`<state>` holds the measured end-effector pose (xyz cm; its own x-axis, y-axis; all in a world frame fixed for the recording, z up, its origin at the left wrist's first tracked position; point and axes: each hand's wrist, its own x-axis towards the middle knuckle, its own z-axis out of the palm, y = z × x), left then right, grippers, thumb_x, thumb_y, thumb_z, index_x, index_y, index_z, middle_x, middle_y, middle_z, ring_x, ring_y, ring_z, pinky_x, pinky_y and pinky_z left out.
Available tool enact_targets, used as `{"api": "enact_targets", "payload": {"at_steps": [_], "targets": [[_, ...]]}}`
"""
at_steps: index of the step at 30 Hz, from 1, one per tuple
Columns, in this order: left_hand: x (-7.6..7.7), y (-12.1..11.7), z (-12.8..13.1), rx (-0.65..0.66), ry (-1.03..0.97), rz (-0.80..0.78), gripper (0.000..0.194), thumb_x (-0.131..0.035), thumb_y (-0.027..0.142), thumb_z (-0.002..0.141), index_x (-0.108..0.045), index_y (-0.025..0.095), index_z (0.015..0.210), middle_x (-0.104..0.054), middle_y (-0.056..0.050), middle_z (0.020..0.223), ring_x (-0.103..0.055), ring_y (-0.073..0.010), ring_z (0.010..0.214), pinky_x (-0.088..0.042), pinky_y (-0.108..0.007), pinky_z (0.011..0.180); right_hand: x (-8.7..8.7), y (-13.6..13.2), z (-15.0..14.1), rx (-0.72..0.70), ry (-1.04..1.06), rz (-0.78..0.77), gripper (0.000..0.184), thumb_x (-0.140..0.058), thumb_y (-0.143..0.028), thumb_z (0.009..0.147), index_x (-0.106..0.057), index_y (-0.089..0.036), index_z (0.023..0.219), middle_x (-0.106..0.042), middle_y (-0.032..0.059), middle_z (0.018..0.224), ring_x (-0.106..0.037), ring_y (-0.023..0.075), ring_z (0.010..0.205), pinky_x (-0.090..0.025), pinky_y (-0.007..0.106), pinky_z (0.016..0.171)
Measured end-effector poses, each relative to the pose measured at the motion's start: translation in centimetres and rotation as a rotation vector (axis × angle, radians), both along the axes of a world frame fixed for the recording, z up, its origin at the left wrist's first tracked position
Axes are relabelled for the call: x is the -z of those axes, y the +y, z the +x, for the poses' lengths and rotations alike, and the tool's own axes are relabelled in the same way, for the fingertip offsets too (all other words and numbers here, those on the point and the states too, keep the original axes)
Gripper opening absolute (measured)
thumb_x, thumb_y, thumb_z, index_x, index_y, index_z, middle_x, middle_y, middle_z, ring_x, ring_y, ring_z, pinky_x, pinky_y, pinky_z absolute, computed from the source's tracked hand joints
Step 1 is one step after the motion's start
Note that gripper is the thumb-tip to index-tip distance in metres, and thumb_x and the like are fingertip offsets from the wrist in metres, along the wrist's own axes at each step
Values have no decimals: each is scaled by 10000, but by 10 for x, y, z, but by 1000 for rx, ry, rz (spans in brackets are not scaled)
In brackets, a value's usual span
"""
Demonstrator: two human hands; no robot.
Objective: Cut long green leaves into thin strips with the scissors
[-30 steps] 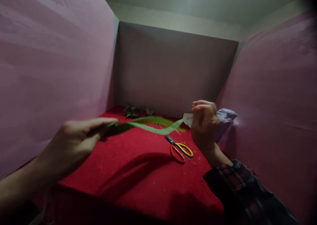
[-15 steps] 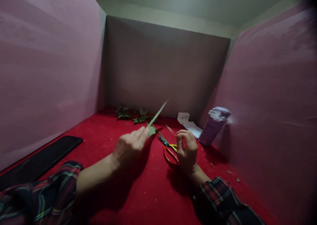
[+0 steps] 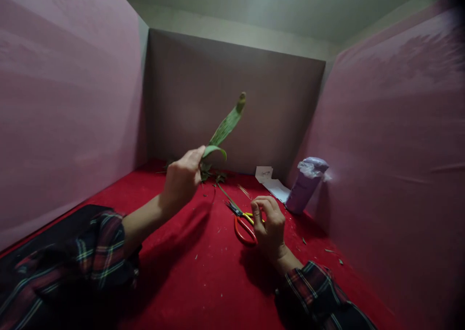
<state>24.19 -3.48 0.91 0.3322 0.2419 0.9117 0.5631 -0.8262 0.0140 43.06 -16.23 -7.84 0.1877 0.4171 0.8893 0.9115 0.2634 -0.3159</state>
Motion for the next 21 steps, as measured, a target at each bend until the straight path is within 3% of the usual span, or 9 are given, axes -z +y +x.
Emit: {"api": "enact_targets", "payload": {"at_steps": [4, 7, 12, 16, 21], "targets": [[46, -20, -18, 21, 204, 108, 385, -349, 76, 810, -477, 67, 1173, -617, -157, 1057, -609, -199, 910, -518, -301, 716, 0, 0, 1, -10, 13, -7, 130, -447, -209, 866, -510, -195, 752, -548, 56, 785, -516, 193, 764, -416, 326, 700], [73, -43, -28, 9, 503, 89, 359, -381, 62, 786, -517, 63, 1118, -629, -167, 979, -626, -201, 789, -518, -301, 635, -1, -1, -1, -37, 4, -7, 138, -444, -205, 865, -516, -197, 748, -551, 60, 786, -518, 194, 768, -419, 329, 703], [83, -78, -37, 11, 767, -81, 240, -447, 128, 795, -577, 127, 997, -622, -115, 889, -590, -189, 667, -489, -305, 554, -1, -1, -5, -51, -29, -77, 158, -455, -230, 865, -561, -195, 753, -540, 64, 798, -509, 191, 785, -415, 318, 706], [91, -93, -51, 78, 698, -85, 207, -494, 331, 814, -593, 170, 898, -624, -82, 821, -590, -200, 722, -485, -314, 603, 3, 0, -8, -123, 67, -196, 186, -462, -271, 866, -564, -196, 729, -520, 32, 707, -495, 166, 696, -403, 281, 648], [106, -106, -70, 169, 493, -28, 148, -480, 230, 820, -599, 183, 894, -634, -82, 904, -600, -186, 809, -490, -300, 670, 8, 4, -33, -451, 487, -393, 157, -464, -279, 850, -506, -191, 728, -520, -19, 607, -452, 111, 519, -375, 220, 494]]}}
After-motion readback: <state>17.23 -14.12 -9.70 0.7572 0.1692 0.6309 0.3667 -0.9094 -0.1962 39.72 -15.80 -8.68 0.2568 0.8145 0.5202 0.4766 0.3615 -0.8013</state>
